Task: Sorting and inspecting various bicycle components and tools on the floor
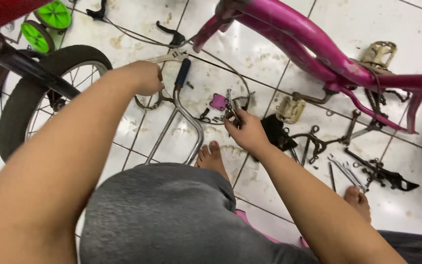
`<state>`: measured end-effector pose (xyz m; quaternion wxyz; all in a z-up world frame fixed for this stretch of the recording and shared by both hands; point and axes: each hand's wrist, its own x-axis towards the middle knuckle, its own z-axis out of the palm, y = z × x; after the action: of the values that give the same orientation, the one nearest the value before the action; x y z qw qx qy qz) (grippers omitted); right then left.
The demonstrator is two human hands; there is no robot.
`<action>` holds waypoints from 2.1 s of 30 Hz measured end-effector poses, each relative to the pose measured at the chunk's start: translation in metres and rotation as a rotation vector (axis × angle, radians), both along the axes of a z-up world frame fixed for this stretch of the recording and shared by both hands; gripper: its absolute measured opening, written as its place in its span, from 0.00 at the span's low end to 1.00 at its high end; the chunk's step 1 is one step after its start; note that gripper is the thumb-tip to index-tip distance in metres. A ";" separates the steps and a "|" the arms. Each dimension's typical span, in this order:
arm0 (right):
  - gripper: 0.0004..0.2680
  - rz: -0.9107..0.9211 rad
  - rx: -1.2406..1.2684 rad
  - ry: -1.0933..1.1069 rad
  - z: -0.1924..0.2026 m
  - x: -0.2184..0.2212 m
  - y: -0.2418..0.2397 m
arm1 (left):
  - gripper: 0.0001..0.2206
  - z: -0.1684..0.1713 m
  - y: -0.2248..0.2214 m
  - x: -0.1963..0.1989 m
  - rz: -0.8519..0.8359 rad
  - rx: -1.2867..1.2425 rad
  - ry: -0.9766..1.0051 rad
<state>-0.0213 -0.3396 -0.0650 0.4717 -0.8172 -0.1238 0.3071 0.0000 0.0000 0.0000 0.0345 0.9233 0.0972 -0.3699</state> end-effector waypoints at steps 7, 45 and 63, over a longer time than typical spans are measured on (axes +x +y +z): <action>0.14 0.041 -0.165 0.043 -0.013 0.023 0.036 | 0.25 -0.079 0.017 0.006 0.250 -0.069 -0.094; 0.16 -0.009 -0.269 0.201 0.005 0.071 -0.009 | 0.35 -0.126 -0.004 0.038 0.470 -0.101 -0.136; 0.16 -0.206 -0.010 0.354 0.001 0.126 -0.012 | 0.41 -0.122 0.009 0.081 0.531 -0.088 -0.235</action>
<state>0.1052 -0.3514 -0.0637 0.5108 -0.7613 0.0467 0.3966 0.0809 0.0092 -0.1224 0.1810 0.8997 0.3148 -0.2422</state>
